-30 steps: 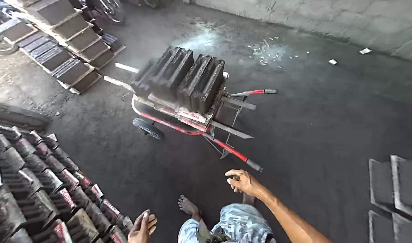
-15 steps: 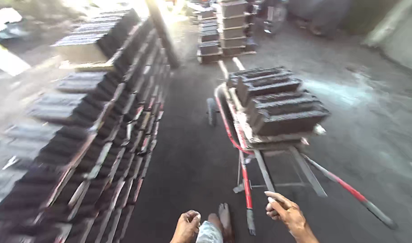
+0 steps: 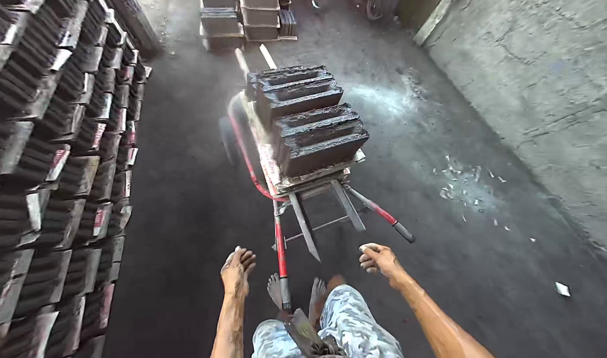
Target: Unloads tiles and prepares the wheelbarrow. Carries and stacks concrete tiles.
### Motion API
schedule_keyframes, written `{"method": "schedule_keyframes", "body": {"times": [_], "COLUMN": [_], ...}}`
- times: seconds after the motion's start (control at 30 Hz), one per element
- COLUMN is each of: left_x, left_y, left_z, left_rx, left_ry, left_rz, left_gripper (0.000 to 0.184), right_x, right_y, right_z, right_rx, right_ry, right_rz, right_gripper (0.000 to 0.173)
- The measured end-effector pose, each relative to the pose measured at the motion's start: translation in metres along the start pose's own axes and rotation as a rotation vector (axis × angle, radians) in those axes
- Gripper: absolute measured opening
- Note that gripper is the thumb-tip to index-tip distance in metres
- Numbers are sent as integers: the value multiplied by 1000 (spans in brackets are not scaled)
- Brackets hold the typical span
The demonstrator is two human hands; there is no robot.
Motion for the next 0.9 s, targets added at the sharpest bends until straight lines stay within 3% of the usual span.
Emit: {"method": "schedule_keyframes", "body": {"times": [0.17, 0.37, 0.47, 0.57, 0.7, 0.9], "left_x": [4, -57, -97, -123, -133, -122], "left_y": [-158, -296, -380, -452, -510, -540], "left_z": [11, 13, 28, 40, 45, 45], "left_rx": [-215, -124, -193, -241, -263, -202], "left_ry": [-9, 84, 164, 206, 205, 163], "left_rz": [32, -56, -135, -161, -150, -122], "left_gripper": [25, 26, 27, 26, 27, 26], "right_x": [-84, -201, -222, -230, -246, -255], "right_y": [32, 27, 31, 38, 49, 44], "right_z": [-103, -258, -301, -313, -319, -322], "right_rx": [70, 137, 220, 284, 328, 365], "right_ry": [14, 124, 168, 277, 404, 539], "right_rz": [-119, -281, -135, 188, 368, 443], "right_gripper": [35, 43, 47, 35, 39, 26]}}
Point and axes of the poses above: each hand's wrist, its own z-axis away from the middle knuckle, its own y-axis out of the back of the hand, x = y × z, the point moved 7 cm from there along -z, towards the middle knuckle, and after that the axes turned 10 degrees about x, right-handed, at the moved point
